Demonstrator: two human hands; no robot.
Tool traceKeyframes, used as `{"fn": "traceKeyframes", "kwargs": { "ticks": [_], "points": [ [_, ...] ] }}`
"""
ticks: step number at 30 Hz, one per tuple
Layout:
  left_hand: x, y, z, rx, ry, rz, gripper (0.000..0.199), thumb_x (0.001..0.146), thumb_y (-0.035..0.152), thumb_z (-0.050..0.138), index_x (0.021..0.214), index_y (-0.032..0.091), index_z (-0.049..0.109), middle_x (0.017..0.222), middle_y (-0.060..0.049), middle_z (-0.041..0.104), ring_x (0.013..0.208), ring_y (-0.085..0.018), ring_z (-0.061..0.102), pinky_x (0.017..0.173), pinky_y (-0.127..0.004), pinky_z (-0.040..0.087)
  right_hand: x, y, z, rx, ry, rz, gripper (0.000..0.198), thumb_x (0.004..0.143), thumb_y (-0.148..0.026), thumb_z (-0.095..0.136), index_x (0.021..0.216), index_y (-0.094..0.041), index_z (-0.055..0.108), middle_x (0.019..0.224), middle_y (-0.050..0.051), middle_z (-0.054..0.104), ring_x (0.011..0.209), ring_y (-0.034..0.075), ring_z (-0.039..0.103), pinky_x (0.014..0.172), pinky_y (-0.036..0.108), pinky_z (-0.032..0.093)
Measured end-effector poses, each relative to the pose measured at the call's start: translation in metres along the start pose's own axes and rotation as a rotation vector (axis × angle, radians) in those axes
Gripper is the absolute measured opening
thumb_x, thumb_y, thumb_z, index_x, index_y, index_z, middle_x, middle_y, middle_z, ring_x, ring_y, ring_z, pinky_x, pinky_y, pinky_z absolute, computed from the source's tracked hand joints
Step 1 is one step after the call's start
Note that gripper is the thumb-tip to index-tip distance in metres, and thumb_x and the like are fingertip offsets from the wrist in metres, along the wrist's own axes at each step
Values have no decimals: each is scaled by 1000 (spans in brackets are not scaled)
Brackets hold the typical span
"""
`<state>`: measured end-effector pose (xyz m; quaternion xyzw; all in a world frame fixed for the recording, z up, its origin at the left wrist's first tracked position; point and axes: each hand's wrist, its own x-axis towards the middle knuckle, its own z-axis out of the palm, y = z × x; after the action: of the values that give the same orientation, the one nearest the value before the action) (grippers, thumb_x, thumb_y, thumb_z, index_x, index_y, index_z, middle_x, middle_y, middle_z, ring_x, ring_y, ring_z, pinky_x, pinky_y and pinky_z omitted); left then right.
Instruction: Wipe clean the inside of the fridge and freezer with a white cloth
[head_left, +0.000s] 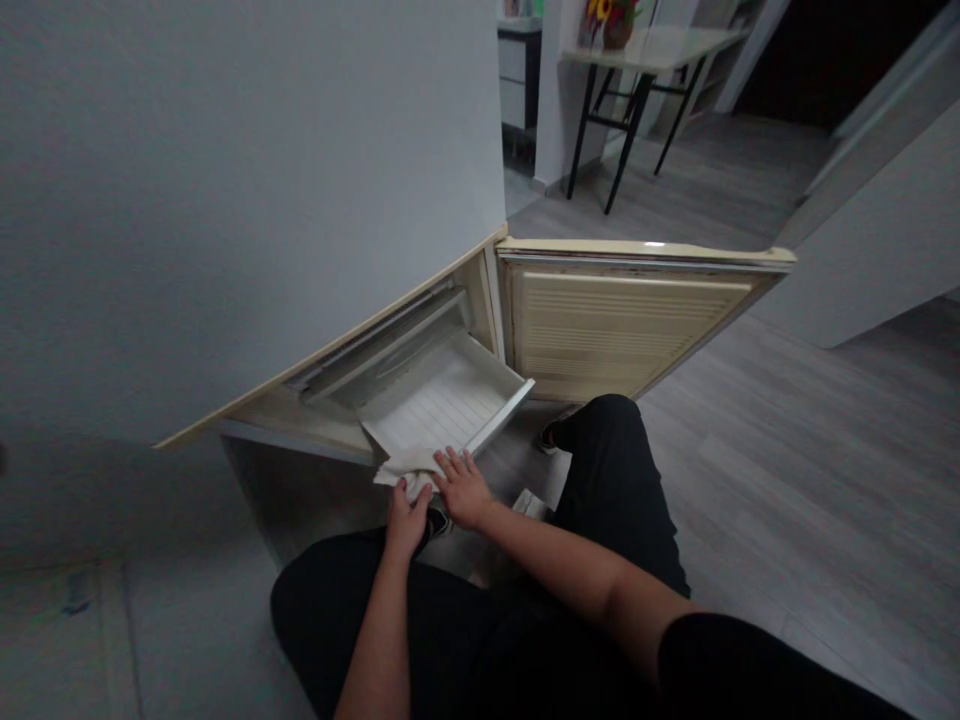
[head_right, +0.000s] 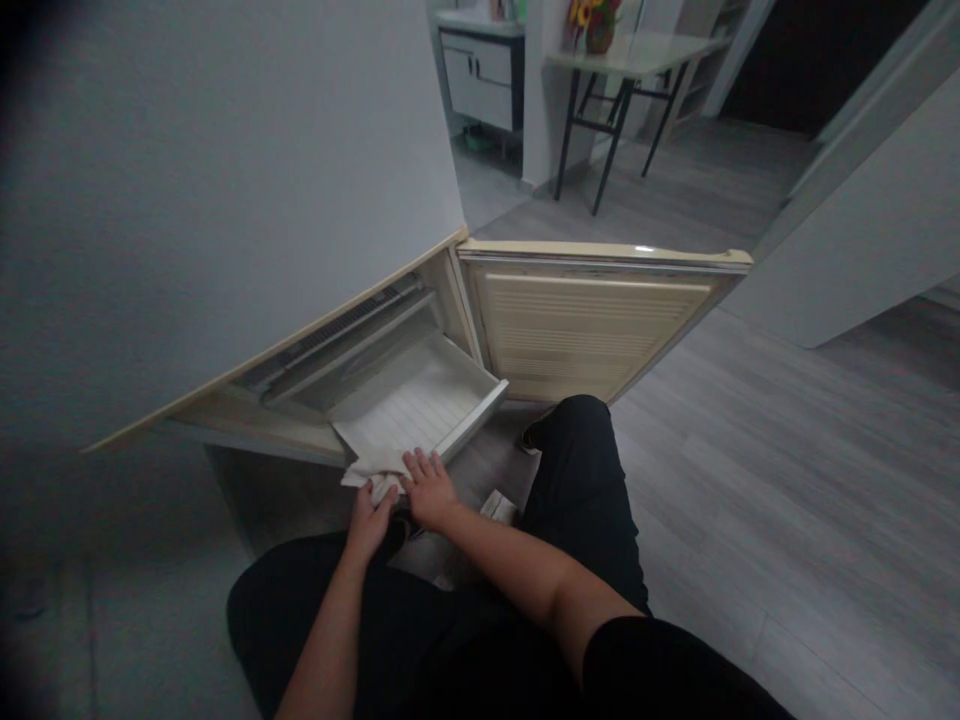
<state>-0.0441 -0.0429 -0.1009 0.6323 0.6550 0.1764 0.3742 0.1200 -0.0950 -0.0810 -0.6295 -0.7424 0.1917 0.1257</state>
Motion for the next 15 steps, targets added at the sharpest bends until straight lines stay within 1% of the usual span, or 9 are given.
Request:
{"fn": "traceKeyframes", "kwargs": {
  "ticks": [2,3,5,6,7,9,11,13,15],
  "points": [
    [-5,-6,1,-7,-61,-9,57,83,46,65,130,15,52,139,-19,59,139,-33,50,117,-49,38,0,32,-12,40,88,150,47,104,-23,40,148,-12,54,169,14,16,157,35,10,126,58,10],
    [-7,-8,1,-11,-98,-15,58,83,44,65,131,15,51,140,-20,58,139,-32,50,117,-49,38,-1,53,-21,73,146,257,47,104,-21,40,148,-12,54,169,14,15,157,36,8,126,58,8],
    [-13,-12,1,-24,-186,-24,59,84,42,67,133,14,50,139,-20,60,136,-31,54,114,-46,42,-3,95,-40,187,317,504,51,99,-14,44,149,-7,52,168,17,15,157,37,5,126,57,4],
    [-15,-13,1,-33,-230,-25,60,84,41,68,134,14,49,138,-20,61,133,-30,58,112,-44,44,-3,114,-49,301,416,624,54,96,-12,46,150,-6,51,168,18,17,158,36,5,126,55,4],
    [-17,-13,2,-40,-269,-24,60,84,39,68,135,14,47,137,-19,62,129,-28,61,109,-42,47,-4,130,-56,427,504,725,55,94,-11,48,148,-4,53,166,20,22,157,35,8,127,52,6],
    [-19,-14,4,-45,-321,-25,60,85,37,68,136,16,45,137,-17,63,125,-25,64,106,-38,50,-2,153,-64,645,606,860,47,92,-14,49,135,-2,63,158,25,38,154,34,23,126,46,16],
    [-19,-15,7,-26,-339,-38,60,87,37,67,138,17,42,137,-18,63,122,-25,66,104,-38,51,2,159,-60,783,612,911,36,92,-23,49,111,-4,73,138,27,57,142,35,44,120,43,31],
    [-17,-14,10,16,-346,-59,63,88,37,67,139,14,38,135,-20,64,120,-26,67,102,-39,51,9,149,-45,906,591,923,34,92,-32,50,92,-7,73,115,25,68,126,36,59,111,44,42],
    [-15,-12,11,69,-349,-72,65,88,36,67,140,11,35,135,-22,63,122,-27,66,103,-38,50,17,127,-22,1070,602,913,40,94,-39,46,96,-9,71,108,21,70,121,34,62,108,45,44]
  ]
}}
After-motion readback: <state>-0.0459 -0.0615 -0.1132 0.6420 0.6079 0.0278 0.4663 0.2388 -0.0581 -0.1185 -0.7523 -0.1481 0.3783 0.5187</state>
